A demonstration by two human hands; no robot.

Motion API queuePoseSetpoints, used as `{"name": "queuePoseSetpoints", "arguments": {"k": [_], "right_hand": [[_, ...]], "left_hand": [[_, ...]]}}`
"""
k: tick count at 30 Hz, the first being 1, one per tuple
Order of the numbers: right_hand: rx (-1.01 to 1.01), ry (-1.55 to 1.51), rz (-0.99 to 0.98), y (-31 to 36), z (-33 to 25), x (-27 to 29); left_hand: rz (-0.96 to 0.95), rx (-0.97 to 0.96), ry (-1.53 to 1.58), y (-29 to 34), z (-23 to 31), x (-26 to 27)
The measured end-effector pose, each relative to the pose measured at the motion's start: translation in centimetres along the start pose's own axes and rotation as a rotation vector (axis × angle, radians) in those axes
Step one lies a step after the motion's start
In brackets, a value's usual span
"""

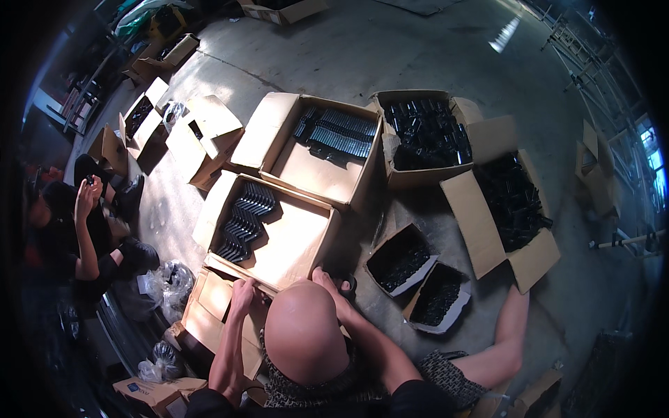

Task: The person sorts black plastic components from small bins into larger cardboard boxes while sitting on the floor.

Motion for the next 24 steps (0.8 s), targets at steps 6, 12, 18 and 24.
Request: {"name": "queuePoseSetpoints", "arguments": {"k": [6, 12, 18, 24], "right_hand": [[-0.038, -0.137, 0.463, 2.0, 2.7, 2.3], [0.017, -0.503, 0.485, 5.9, 7.0, 5.0], [-0.006, -0.315, 0.64, 10.8, 8.5, 5.5], [0.027, -0.43, 0.754, 11.9, 13.1, 1.7]], "left_hand": [[-0.202, 0.097, -0.376, 1.6, 2.9, 0.6], [0.391, -0.569, -0.811, 1.2, 17.3, -0.9], [0.739, -0.797, -1.241, -4.6, 13.1, -5.2], [0.726, -0.804, -1.238, -5.4, 11.0, -4.6]]}}
Point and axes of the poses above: each hand's wrist, its own y-axis away from the middle knuckle, its own x-axis out of the back of the hand, z = x × y, the point moved 6 cm from there along -y, towards the middle knuckle, and after that the axes turned 9 degrees about x, right-handed, at the moved point
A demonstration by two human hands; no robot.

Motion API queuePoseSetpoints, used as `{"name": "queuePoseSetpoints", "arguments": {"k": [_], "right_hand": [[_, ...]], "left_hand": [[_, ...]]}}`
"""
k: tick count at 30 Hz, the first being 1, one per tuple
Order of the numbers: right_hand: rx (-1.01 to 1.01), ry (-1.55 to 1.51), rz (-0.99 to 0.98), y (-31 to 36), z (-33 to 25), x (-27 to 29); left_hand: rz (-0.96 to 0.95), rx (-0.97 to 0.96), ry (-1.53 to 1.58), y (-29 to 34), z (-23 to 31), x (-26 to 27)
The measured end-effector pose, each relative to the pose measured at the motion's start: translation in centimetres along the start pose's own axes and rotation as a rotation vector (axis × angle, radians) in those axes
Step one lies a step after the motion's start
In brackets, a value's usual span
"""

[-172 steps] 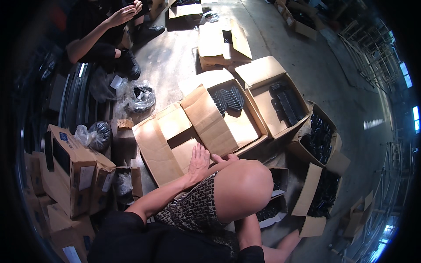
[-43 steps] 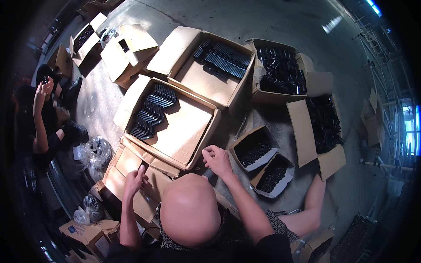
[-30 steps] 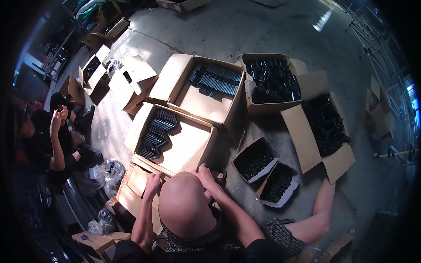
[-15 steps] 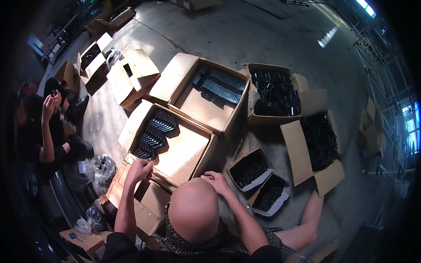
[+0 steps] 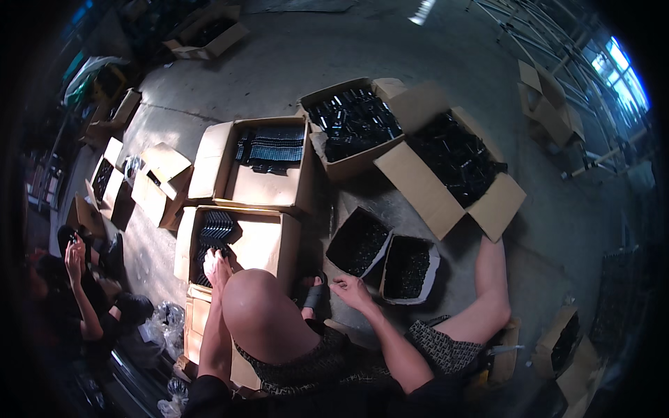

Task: The person sorts black plastic components from small bins into larger cardboard boxes while sitting on the floor.

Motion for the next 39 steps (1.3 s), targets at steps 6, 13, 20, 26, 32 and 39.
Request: {"name": "queuePoseSetpoints", "arguments": {"k": [6, 13, 20, 26, 32, 39], "right_hand": [[0.112, 0.093, -0.003, 1.8, -1.3, 1.3], [0.053, 0.017, 0.149, 2.3, -1.0, 6.2], [0.077, -0.451, 0.079, -0.8, -6.6, 8.5], [0.495, -1.036, 0.106, -5.1, -20.4, 13.8], [0.814, -0.89, 0.577, -9.7, -24.4, 22.2], [0.371, 0.31, 0.311, -11.2, -22.3, 25.4]], "left_hand": [[-0.208, 0.072, 0.106, 1.5, 2.1, 0.0], [-0.484, 0.312, 0.732, 7.0, 3.9, 1.3], [-0.68, -0.138, 1.132, -6.2, 10.6, 16.9], [-0.589, -0.842, 0.683, -3.6, 34.1, 32.2], [-0.465, -0.841, 0.919, -3.6, 44.5, 27.4], [-1.056, -0.504, 1.315, -1.8, 43.3, 19.2]]}}
Point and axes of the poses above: each hand's wrist, its own y-axis away from the middle knuckle, its own x-axis out of the back of the hand, z = x × y, the point moved 6 cm from there along -y, towards the middle knuckle, and after that the axes turned 9 degrees about x, right-handed, at the moved point
